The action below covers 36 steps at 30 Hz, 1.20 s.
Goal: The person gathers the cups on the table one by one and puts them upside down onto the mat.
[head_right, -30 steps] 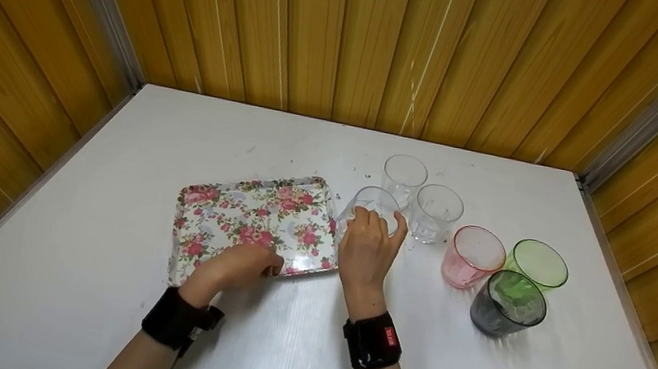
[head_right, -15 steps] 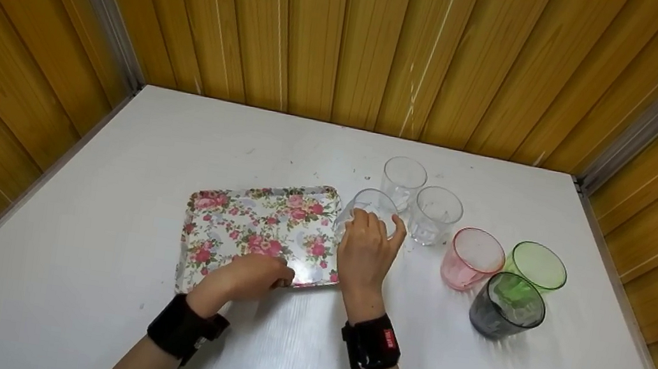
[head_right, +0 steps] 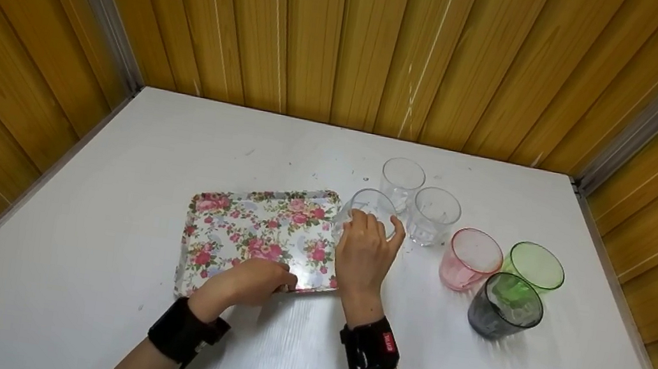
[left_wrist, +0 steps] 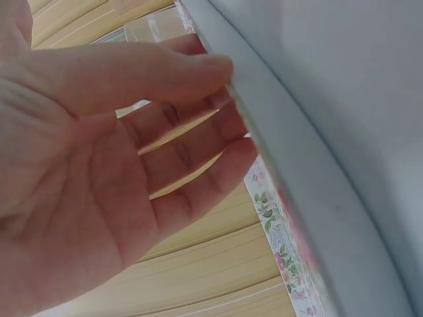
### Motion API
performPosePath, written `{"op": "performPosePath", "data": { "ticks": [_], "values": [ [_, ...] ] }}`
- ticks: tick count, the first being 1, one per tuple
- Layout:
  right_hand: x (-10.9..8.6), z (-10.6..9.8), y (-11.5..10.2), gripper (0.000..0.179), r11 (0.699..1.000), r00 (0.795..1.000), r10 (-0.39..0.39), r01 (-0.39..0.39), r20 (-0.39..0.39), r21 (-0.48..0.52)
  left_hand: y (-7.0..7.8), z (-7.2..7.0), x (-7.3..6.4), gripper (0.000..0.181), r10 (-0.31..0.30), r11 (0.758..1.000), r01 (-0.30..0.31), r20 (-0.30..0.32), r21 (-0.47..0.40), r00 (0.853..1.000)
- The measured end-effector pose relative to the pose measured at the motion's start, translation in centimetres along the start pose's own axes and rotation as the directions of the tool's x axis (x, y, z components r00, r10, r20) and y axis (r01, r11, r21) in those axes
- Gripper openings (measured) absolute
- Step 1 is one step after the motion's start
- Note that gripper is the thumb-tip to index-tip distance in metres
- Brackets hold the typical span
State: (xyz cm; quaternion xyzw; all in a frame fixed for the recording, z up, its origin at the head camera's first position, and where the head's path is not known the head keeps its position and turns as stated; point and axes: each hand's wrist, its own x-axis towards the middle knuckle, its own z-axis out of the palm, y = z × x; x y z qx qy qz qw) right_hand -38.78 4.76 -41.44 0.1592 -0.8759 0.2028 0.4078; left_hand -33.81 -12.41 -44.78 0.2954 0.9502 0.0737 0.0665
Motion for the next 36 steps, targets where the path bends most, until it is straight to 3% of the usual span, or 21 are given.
{"op": "performPosePath", "data": {
  "ticks": [11,19,24,30,33,35,36],
  "values": [
    [2.0,3.2,0.2,0.017,0.989,0.996,-0.085,0.085,0.0,0.122,-0.3,-0.4,0.4,0.013,-0.074,0.995,0.079,0.075,-0.067,0.994],
    [3.1,5.2,-0.2,0.017,0.969,0.988,-0.153,0.149,0.005,0.195,0.2,0.0,1.0,0.016,-0.13,0.99,0.135,0.094,-0.04,0.987],
    [3.6,5.9,-0.5,0.017,0.958,0.984,-0.181,0.176,-0.001,0.226,0.6,0.3,1.6,0.019,-0.142,0.982,0.155,0.123,-0.105,0.982],
    [4.1,6.2,-0.9,0.016,0.945,0.982,-0.187,0.177,0.008,0.274,0.6,0.3,1.9,0.008,-0.178,0.961,0.204,0.147,-0.185,0.973],
    [4.4,6.3,-1.2,0.016,0.934,0.984,-0.178,0.16,0.027,0.321,-0.4,0.3,1.9,0.008,-0.191,0.943,0.217,0.122,-0.251,0.974],
    [4.5,6.3,-1.3,0.017,0.922,0.985,-0.169,0.144,0.04,0.361,-1.4,0.2,1.9,0.012,-0.238,0.918,0.246,0.064,-0.312,0.969],
    [4.6,6.3,-1.4,0.017,0.917,0.984,-0.169,0.139,0.048,0.374,-2.0,0.2,1.8,0.015,-0.281,0.897,0.269,0.019,-0.35,0.96]
  ]
}}
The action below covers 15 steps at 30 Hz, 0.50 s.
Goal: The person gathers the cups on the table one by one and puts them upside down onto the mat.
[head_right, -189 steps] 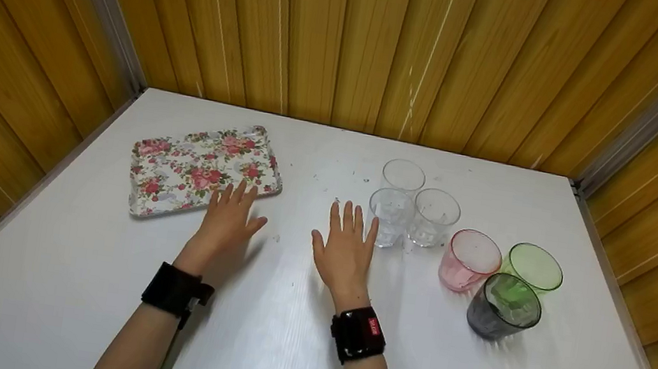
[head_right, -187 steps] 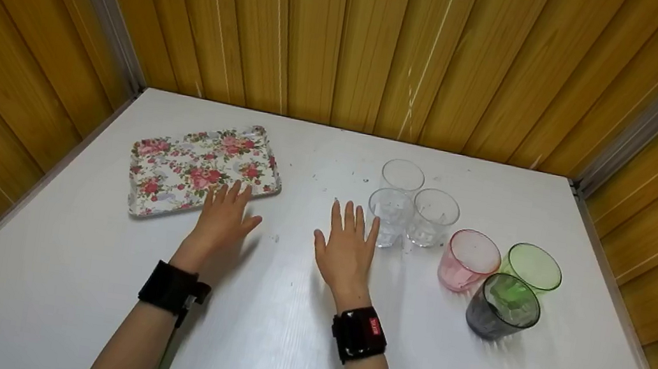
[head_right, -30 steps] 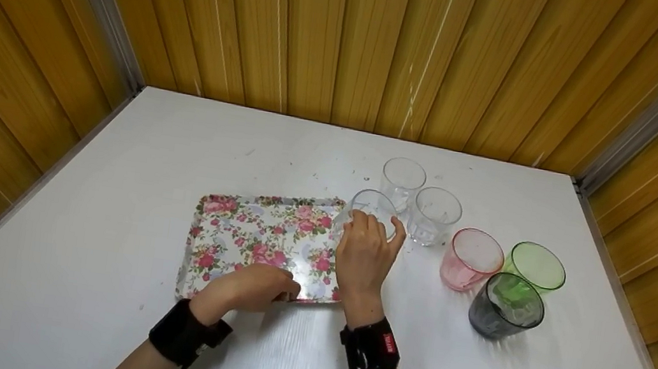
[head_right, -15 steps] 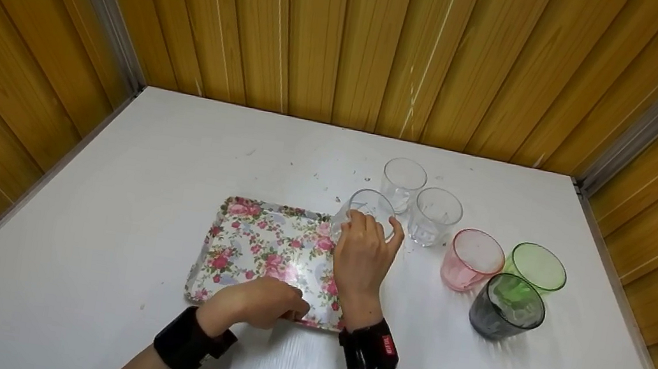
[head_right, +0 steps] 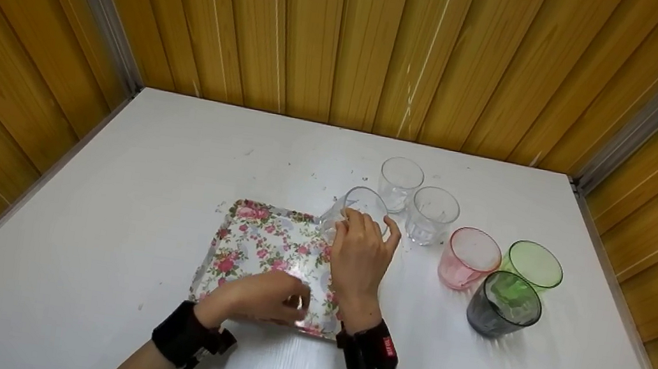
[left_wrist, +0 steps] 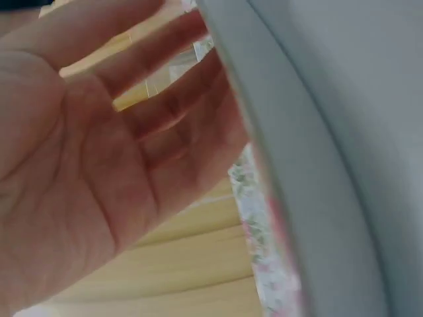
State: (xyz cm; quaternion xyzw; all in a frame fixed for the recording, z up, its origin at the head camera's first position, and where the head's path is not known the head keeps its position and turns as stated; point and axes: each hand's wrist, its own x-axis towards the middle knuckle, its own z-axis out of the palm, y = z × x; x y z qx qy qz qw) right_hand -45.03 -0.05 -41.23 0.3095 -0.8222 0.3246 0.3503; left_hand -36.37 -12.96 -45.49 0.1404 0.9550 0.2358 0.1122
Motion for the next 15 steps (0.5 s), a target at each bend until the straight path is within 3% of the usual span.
{"op": "performPosePath", "data": {
  "ticks": [2,3,6,9,15],
  "values": [
    [0.0,-0.1,-0.2,0.017,1.0,1.0,0.004,-0.004,0.01,0.019,-0.9,-0.4,0.2,0.024,-0.08,0.993,0.068,-0.134,-0.092,0.988],
    [0.0,-0.2,-0.3,0.018,1.0,1.0,0.002,-0.002,0.014,0.022,-1.2,-0.6,0.3,0.028,-0.125,0.985,0.097,-0.208,-0.14,0.97],
    [-0.1,-0.3,-0.5,0.018,0.999,1.0,-0.013,0.013,0.016,0.03,-1.9,-1.0,0.5,0.044,-0.251,0.949,0.15,-0.374,-0.277,0.893],
    [-0.1,-0.5,-0.8,0.018,0.999,1.0,-0.024,0.023,0.02,0.043,-2.2,-1.1,0.6,0.064,-0.292,0.928,0.134,-0.453,-0.348,0.842],
    [-0.1,-0.4,-1.2,0.018,0.992,0.997,-0.006,-0.004,0.079,0.127,-2.6,-1.3,0.8,0.09,-0.263,0.918,0.031,-0.55,-0.395,0.792]
  ]
}}
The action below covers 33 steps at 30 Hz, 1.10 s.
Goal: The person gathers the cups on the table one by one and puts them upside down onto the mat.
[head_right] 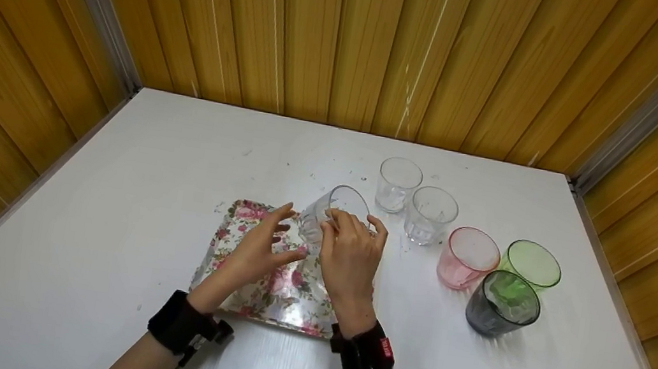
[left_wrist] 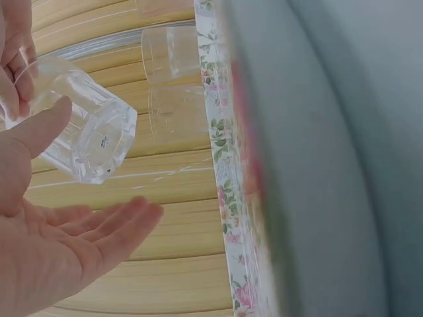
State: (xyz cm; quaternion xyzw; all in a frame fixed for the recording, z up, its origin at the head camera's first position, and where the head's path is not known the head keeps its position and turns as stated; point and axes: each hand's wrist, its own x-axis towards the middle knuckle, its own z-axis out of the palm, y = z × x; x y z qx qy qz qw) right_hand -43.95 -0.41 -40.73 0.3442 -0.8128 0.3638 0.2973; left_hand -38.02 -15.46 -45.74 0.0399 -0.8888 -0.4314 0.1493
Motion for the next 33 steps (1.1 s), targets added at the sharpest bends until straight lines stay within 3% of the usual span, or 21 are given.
{"op": "performPosePath", "data": {
  "ticks": [4,14,26,33],
  "values": [
    [-0.1,0.3,0.0,0.017,0.997,1.0,0.018,-0.02,0.02,0.072,-0.5,-0.2,0.2,0.093,0.037,0.999,-0.037,-0.032,0.002,0.999],
    [-0.3,0.8,-0.3,0.016,0.981,0.999,0.03,-0.034,0.022,0.19,-0.5,-0.6,0.5,0.088,0.022,1.0,-0.021,-0.038,0.011,0.999],
    [-0.4,1.2,0.0,0.018,0.963,0.998,0.058,-0.061,0.02,0.262,-0.6,-1.9,0.6,0.075,0.016,1.0,-0.015,-0.049,0.021,0.999],
    [-0.4,1.1,0.3,0.022,0.966,0.998,0.065,-0.068,0.017,0.249,-0.4,-2.0,0.4,0.075,0.03,0.999,-0.028,-0.071,0.028,0.997]
  ]
}}
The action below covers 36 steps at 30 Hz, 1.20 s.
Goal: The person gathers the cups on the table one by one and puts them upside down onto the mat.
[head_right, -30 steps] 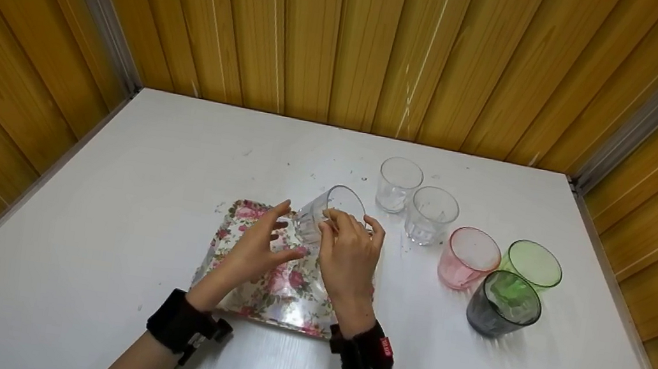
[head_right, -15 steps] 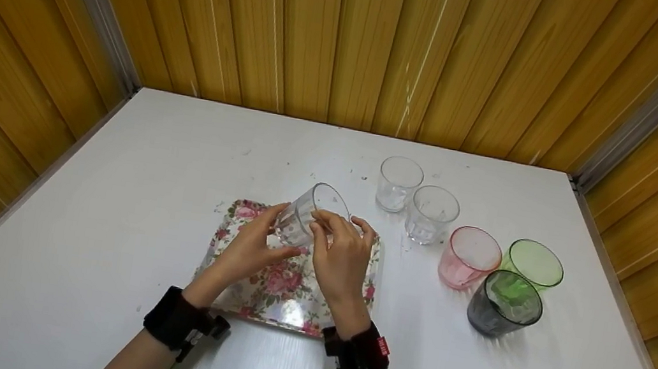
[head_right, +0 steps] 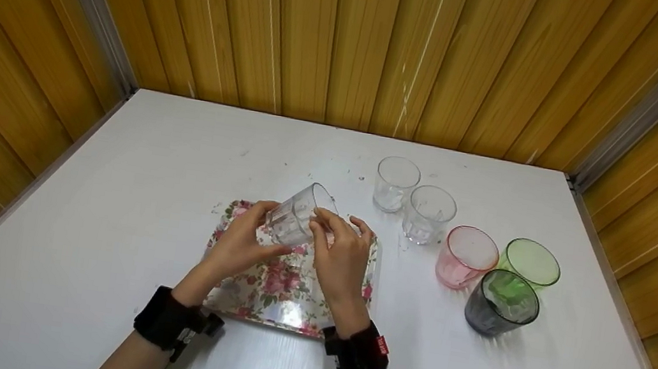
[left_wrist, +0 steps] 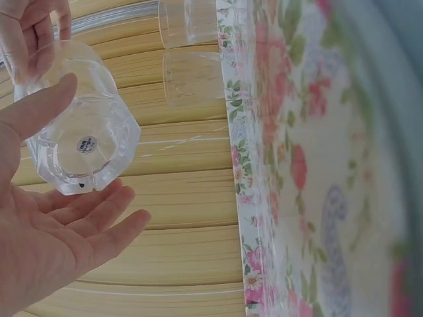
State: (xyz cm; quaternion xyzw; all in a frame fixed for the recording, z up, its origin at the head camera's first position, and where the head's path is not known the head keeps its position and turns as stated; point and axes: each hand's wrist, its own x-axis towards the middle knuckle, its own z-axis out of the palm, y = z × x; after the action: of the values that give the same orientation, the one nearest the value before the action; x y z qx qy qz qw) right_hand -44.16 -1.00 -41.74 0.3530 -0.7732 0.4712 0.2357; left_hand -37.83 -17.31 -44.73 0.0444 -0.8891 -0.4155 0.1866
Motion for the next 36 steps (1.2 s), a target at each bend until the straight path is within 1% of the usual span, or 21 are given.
{"op": "performPosePath", "data": {
  "ticks": [4,9,14,18,23,26,30,36],
  "values": [
    [0.0,0.0,0.0,0.024,1.0,1.0,0.006,-0.006,-0.003,-0.013,0.2,-0.3,-0.1,0.075,0.011,1.0,-0.011,-0.009,-0.003,1.0],
    [0.0,-0.1,-0.1,0.025,0.999,0.999,0.048,-0.048,0.006,-0.01,0.4,-0.8,-0.2,0.076,0.023,1.0,-0.023,-0.02,0.008,1.0],
    [-0.1,-0.1,-0.2,0.028,0.995,0.996,0.093,-0.093,0.014,-0.019,0.7,-1.4,-0.4,0.074,0.053,0.999,-0.052,-0.051,0.005,0.997],
    [-0.1,-0.1,-0.2,0.031,0.993,0.993,0.114,-0.113,0.018,-0.014,1.0,-1.7,-0.4,0.074,0.071,0.997,-0.07,-0.071,0.01,0.995],
    [-0.1,-0.1,-0.1,0.032,0.992,0.991,0.129,-0.129,0.028,0.0,1.1,-1.9,-0.4,0.072,0.092,0.996,-0.09,-0.098,0.024,0.991],
    [-0.1,-0.1,-0.1,0.032,0.99,0.99,0.139,-0.139,0.031,0.002,1.2,-2.0,-0.5,0.073,0.093,0.995,-0.09,-0.109,0.031,0.99],
    [-0.2,0.0,0.0,0.032,0.989,0.988,0.15,-0.15,0.033,0.0,1.4,-2.2,-0.5,0.073,0.096,0.995,-0.092,-0.12,0.04,0.988],
    [0.0,-0.2,-0.1,0.03,0.989,0.988,0.147,-0.147,0.052,0.001,1.4,-2.5,-0.5,0.071,0.128,0.991,-0.122,-0.125,0.053,0.984]
  ]
}}
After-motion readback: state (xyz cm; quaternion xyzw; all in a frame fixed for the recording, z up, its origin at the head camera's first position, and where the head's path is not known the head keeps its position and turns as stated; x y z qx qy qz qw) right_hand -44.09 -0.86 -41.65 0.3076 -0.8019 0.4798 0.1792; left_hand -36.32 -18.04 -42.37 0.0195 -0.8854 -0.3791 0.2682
